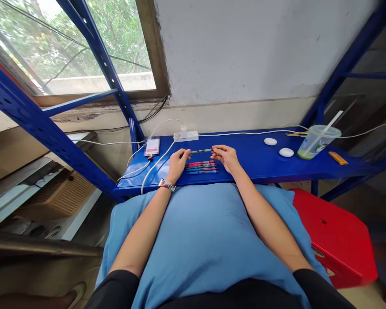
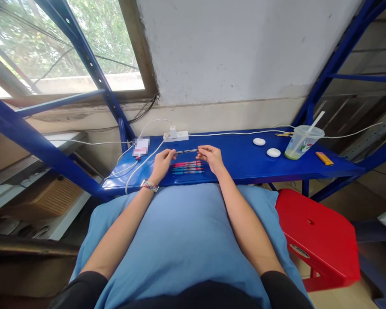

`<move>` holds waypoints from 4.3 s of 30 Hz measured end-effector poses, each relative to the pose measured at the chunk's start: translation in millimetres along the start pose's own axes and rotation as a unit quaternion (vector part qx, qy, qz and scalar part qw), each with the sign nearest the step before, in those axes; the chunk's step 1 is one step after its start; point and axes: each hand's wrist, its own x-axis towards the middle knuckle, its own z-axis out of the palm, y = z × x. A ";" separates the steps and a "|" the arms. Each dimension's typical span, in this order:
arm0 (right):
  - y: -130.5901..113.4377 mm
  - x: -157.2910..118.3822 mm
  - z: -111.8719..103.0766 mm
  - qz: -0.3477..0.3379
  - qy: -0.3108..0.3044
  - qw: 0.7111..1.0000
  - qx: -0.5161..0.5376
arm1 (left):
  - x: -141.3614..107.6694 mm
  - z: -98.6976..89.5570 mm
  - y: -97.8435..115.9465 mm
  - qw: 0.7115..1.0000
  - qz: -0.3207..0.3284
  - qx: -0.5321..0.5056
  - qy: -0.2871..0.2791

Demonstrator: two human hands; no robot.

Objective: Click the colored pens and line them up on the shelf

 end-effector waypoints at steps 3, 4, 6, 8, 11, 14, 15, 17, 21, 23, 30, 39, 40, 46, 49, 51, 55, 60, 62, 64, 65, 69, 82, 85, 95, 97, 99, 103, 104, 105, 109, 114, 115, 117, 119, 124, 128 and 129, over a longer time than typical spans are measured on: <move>1.9 1.1 -0.1 0.000 0.000 1.000 0.007 | -0.1 -0.1 0.6 1.000 -0.015 0.012 0.008; 2.3 1.5 -0.1 -0.001 0.002 1.000 0.009 | 0.0 0.1 0.5 1.000 -0.016 -0.002 0.010; 2.6 2.0 0.0 -0.001 0.008 1.000 0.012 | 0.2 0.3 0.4 0.999 -0.008 -0.036 0.013; 2.7 2.3 0.0 0.001 0.010 1.000 0.013 | 0.2 0.3 1.1 0.999 0.001 -0.048 0.011; 2.7 2.2 0.2 0.002 0.006 1.000 0.013 | -0.1 -0.2 3.2 1.000 0.000 -0.005 0.015; 3.4 2.5 -0.4 -0.002 -0.004 1.000 0.017 | 0.4 -0.9 4.0 0.999 -0.027 0.027 0.019; 3.7 2.8 -0.8 -0.006 -0.007 1.000 0.019 | 0.9 -1.2 3.6 0.999 -0.035 0.024 0.020; 4.1 3.8 -2.0 -0.011 -0.013 1.000 0.025 | 2.4 -2.0 2.3 0.999 -0.046 0.010 0.027; 3.2 5.8 -3.6 -0.001 -0.011 0.999 0.043 | 5.9 -3.4 -1.0 0.998 -0.040 -0.015 0.053; 1.6 6.1 -3.2 0.009 -0.003 0.999 0.053 | 7.2 -3.3 -2.5 0.997 -0.032 -0.038 0.063; -2.6 5.4 -1.1 0.024 0.041 0.996 0.073 | 9.0 -2.8 -7.4 0.992 -0.034 -0.102 0.070; 1.9 8.5 -2.7 -0.018 0.088 0.994 0.054 | 9.6 -4.1 -7.6 0.991 -0.033 -0.106 0.073; 2.2 8.8 -2.9 -0.024 0.093 0.994 0.052 | 9.4 -4.2 -7.2 0.991 -0.033 -0.106 0.073; 2.1 10.1 -3.9 -0.035 0.121 0.991 0.034 | 9.2 -4.5 -6.8 0.992 -0.029 -0.099 0.075; 1.9 10.2 -3.8 -0.036 0.123 0.991 0.045 | 9.4 -4.2 -7.3 0.992 -0.029 -0.096 0.075; 1.7 10.1 -3.6 -0.037 0.126 0.990 0.056 | 9.7 -4.1 -7.6 0.992 -0.031 -0.096 0.077; 1.2 10.2 -3.1 -0.039 0.140 0.987 0.062 | 10.0 -4.0 -6.9 0.990 -0.033 -0.106 0.091; 1.2 8.0 -0.5 -0.027 0.090 0.995 0.031 | 7.2 -2.4 -0.7 0.993 -0.038 -0.099 0.059; 1.3 6.0 1.6 -0.016 0.036 0.999 0.016 | 5.4 -1.9 2.0 0.995 -0.039 -0.088 0.031; 1.1 4.1 3.8 -0.013 0.000 1.000 0.007 | 4.0 -2.0 3.8 0.997 -0.033 -0.067 0.021; 0.9 3.4 4.7 -0.015 -0.008 1.000 0.005 | 3.6 -2.3 4.3 0.998 -0.027 -0.051 0.023; -0.4 2.8 6.3 -0.014 -0.012 1.000 0.004 | 3.6 -3.0 4.5 1.000 -0.009 0.000 0.018; -0.4 2.9 7.6 0.004 -0.005 1.000 0.009 | 2.9 4.7 3.2 0.994 -0.018 -0.103 -0.021; -0.8 2.6 8.0 0.004 -0.010 1.000 0.004 | 2.7 4.6 2.3 0.995 -0.031 -0.096 -0.029; 0.3 2.5 8.2 -0.009 -0.008 1.000 0.007 | 1.6 3.8 4.9 1.000 -0.020 -0.020 0.006; 0.5 2.7 8.1 -0.010 -0.008 1.000 0.006 | 2.2 2.9 4.5 1.000 -0.030 0.004 0.007; 0.4 3.0 7.8 -0.004 -0.004 1.000 0.002 | 3.2 2.6 2.3 1.000 -0.025 -0.002 -0.002; 0.0 4.0 6.9 0.010 0.005 1.000 0.004 | 4.3 3.0 -1.7 0.999 0.001 -0.036 -0.006; -0.2 4.2 6.7 0.011 0.004 1.000 0.006 | 4.2 2.9 -1.5 0.999 0.005 -0.037 -0.005; -0.4 4.3 6.6 0.012 0.004 1.000 0.008 | 3.9 2.8 -0.7 0.999 0.008 -0.036 -0.004; -1.9 4.3 6.1 0.021 0.003 1.000 0.016 | 1.6 1.7 5.8 0.999 0.028 -0.028 0.000; -3.4 3.9 6.3 0.028 0.003 0.999 0.033 | 0.2 2.3 10.3 0.999 0.036 -0.026 0.011; -3.5 3.7 6.8 0.024 0.003 0.999 0.036 | 0.4 2.8 10.2 0.999 0.030 -0.033 0.012; -3.5 3.4 8.0 0.009 0.000 0.999 0.040 | 1.2 3.7 9.3 0.998 0.008 -0.053 0.011; -3.7 3.0 9.3 -0.007 -0.008 0.999 0.040 | 2.4 4.2 8.1 0.997 -0.017 -0.073 0.011; -5.5 2.7 9.7 0.008 -0.014 0.999 0.032 | 4.8 3.2 6.7 0.996 -0.021 -0.084 0.005; -7.2 3.0 9.5 0.035 -0.009 0.998 0.052 | 4.1 2.0 8.7 0.997 0.015 -0.073 0.000; -7.5 3.1 9.9 0.039 -0.008 0.997 0.061 | 3.7 1.9 9.5 0.997 0.023 -0.068 0.003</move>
